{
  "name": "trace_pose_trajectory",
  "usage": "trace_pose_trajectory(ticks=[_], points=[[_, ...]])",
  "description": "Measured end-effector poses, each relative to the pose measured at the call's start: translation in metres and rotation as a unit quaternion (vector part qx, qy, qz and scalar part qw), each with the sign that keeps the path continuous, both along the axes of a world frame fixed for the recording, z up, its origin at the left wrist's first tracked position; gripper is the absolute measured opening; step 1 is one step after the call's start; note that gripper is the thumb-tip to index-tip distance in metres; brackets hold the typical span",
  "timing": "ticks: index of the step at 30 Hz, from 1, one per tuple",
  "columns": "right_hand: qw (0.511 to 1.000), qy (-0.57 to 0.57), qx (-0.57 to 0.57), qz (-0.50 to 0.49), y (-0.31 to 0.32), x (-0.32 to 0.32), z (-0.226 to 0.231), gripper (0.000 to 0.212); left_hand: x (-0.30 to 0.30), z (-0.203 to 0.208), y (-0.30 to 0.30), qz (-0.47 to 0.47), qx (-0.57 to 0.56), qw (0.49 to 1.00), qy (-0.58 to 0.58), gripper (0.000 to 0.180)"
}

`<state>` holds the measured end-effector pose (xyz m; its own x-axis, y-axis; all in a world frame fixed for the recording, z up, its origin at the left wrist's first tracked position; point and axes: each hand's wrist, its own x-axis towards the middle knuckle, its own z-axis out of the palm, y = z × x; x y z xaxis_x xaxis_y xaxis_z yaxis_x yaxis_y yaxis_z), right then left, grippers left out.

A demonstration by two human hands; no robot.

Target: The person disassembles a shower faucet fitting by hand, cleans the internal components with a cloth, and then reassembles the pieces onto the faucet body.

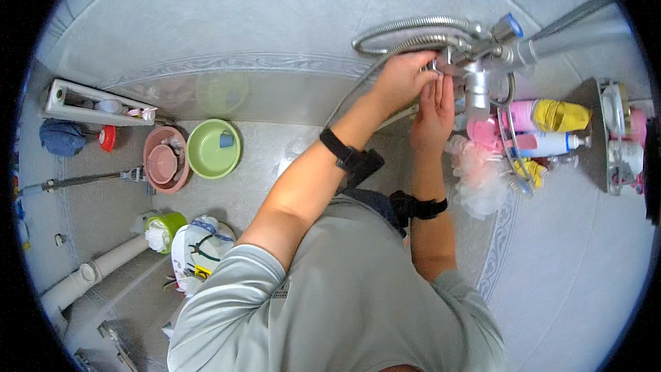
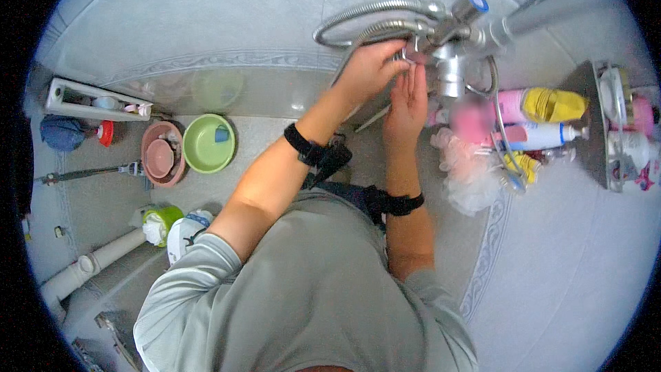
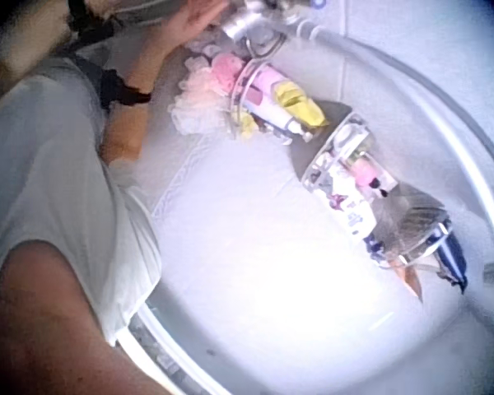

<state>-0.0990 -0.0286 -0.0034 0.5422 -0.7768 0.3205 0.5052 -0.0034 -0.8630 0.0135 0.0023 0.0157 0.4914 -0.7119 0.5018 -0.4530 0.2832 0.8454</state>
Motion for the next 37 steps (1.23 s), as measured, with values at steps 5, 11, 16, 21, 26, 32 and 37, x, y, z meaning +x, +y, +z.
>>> trace_pose_trajectory(ticks=[5,11,16,21,26,32,37], points=[[0.998,-0.013,0.060,0.027,-0.005,0.000,0.000,0.063,-0.004,0.004,0.005,0.021,-0.015,0.999,0.034,0.037],[0.997,0.028,0.048,0.057,-0.005,0.000,0.012,0.069,0.002,0.007,0.010,-0.035,0.000,0.995,0.095,0.037],[0.997,0.079,0.011,-0.013,0.009,0.001,0.003,0.069,0.002,0.003,0.010,-0.046,0.035,0.987,0.151,0.037],[0.999,0.041,0.021,0.006,0.012,0.005,0.009,0.070,-0.008,0.011,0.016,-0.001,0.066,0.977,0.200,0.040],[0.994,0.030,0.071,0.076,-0.011,-0.002,0.014,0.075,-0.021,0.017,0.012,0.057,0.037,0.977,0.202,0.039],[0.998,0.049,0.040,0.027,-0.001,-0.004,0.013,0.074,-0.018,0.005,0.002,0.073,-0.005,0.991,0.109,0.039],[0.993,0.098,0.017,0.069,-0.006,0.004,0.019,0.083,-0.022,0.010,0.007,0.123,0.007,0.982,0.144,0.037]])
